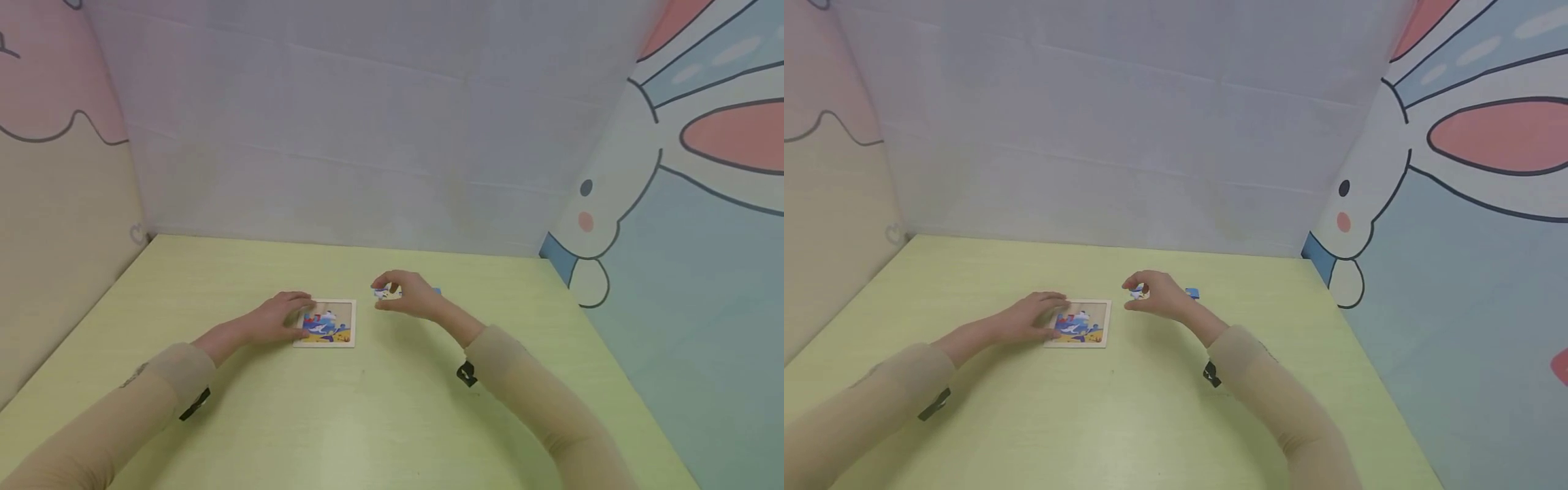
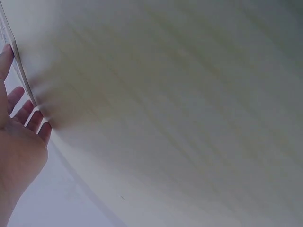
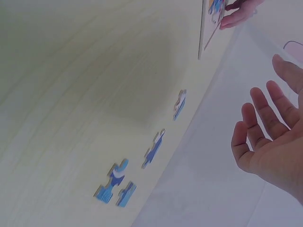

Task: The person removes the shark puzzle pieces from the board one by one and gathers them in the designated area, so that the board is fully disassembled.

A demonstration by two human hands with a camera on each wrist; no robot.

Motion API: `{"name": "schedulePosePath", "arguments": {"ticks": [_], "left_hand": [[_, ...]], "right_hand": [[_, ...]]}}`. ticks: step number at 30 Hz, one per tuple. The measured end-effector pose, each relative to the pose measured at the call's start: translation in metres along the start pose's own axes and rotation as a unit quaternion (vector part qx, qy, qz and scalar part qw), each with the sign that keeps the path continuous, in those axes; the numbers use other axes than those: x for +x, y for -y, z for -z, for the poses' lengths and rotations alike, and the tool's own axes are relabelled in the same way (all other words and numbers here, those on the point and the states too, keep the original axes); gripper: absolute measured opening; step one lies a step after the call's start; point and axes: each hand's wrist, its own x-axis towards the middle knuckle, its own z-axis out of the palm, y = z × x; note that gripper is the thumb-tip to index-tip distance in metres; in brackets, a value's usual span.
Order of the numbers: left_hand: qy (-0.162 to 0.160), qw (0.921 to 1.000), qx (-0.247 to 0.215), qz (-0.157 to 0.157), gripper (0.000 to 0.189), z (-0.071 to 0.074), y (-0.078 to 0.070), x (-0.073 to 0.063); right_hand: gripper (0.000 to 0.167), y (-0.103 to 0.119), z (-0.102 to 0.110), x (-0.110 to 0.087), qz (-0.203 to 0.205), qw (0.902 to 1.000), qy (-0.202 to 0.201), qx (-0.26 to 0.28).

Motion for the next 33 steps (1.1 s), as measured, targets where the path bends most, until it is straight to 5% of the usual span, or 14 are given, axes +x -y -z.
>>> {"name": "schedulePosePath", "arguments": {"ticks": [16, 25, 33], "left_hand": [[0.006, 0.9994, -0.031, 0.011, 0.061, -0.003, 0.003, 0.002], [0.006, 0.9994, -0.034, 0.009, 0.059, -0.003, 0.002, 0.006], [-0.006, 0.9994, -0.033, -0.005, 0.029, -0.003, 0.002, 0.007]], "right_hand": [[0.047, 0.029, -0.056, 0.033, -0.007, 0.9977, 0.066, -0.013], [0.047, 0.020, -0.071, 0.048, -0.028, 0.9962, 0.073, -0.038], [0.042, 0.007, -0.077, 0.060, -0.009, 0.9937, 0.082, -0.076]]}}
